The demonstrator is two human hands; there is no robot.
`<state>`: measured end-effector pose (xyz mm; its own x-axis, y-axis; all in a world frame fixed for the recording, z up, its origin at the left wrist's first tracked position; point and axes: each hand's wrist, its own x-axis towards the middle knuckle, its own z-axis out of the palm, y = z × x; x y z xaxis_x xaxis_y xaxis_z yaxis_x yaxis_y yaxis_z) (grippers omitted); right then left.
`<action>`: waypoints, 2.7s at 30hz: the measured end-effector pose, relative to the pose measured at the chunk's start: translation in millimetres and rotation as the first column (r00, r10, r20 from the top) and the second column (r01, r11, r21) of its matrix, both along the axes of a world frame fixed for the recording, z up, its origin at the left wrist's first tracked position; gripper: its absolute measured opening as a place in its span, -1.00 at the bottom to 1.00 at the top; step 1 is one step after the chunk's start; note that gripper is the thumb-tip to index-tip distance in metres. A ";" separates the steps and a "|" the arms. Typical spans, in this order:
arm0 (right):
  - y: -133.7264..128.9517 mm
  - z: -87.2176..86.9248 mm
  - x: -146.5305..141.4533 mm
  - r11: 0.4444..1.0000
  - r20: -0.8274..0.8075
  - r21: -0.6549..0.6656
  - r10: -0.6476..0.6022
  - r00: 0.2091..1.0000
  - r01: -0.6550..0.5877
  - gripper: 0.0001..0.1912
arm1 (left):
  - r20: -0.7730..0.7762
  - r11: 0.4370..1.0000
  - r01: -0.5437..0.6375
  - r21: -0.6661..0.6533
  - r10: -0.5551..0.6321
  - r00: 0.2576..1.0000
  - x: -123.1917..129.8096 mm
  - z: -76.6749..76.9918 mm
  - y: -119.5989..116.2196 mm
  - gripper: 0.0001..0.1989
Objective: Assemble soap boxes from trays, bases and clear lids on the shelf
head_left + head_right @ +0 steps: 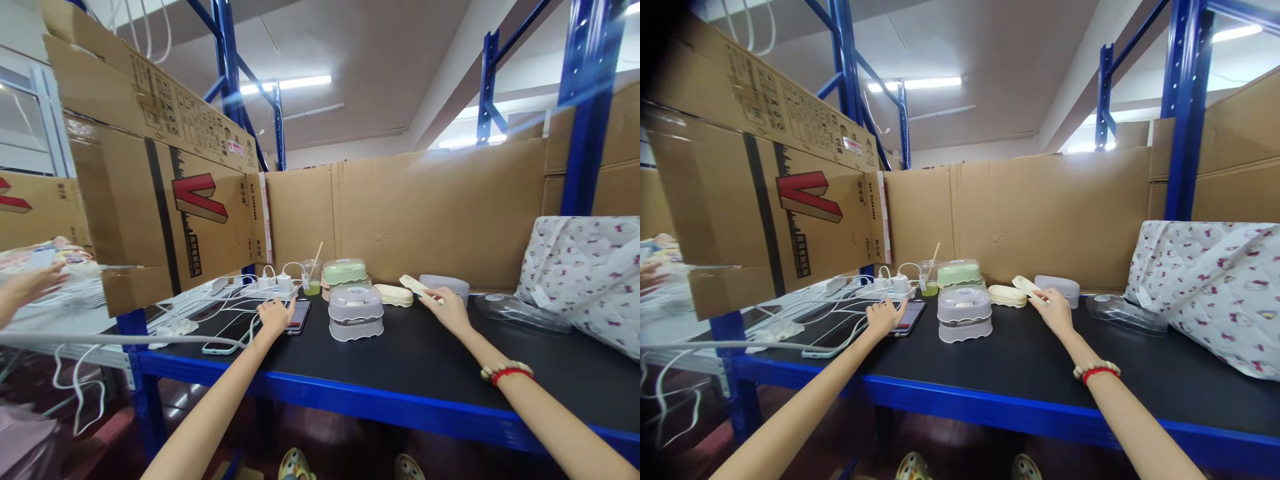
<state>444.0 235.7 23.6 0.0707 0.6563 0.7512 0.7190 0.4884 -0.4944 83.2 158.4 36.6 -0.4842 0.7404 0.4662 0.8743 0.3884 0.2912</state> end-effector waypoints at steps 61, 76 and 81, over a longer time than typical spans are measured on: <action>34.5 2.5 27.5 0.796 0.228 0.490 -0.510 0.829 0.354 -0.62 | 0.629 0.587 0.234 0.775 -0.751 -0.202 195.3 27.5 -8.5 -0.73; 62.8 -12.5 61.1 0.942 0.192 0.229 -0.291 0.937 0.246 -0.86 | 0.688 0.476 0.497 0.726 -0.499 -0.527 171.8 20.8 -37.1 -0.47; 42.2 3.5 46.6 0.911 0.076 0.322 -0.298 0.952 0.259 -0.73 | 0.633 0.460 0.435 0.774 -0.590 -0.502 179.8 39.2 -9.5 -0.40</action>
<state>490.5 277.9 27.1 0.1131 0.3613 0.9256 0.8924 0.3726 -0.2544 263.0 148.8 75.8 0.2166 0.9356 0.2787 -0.4876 -0.1436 0.8612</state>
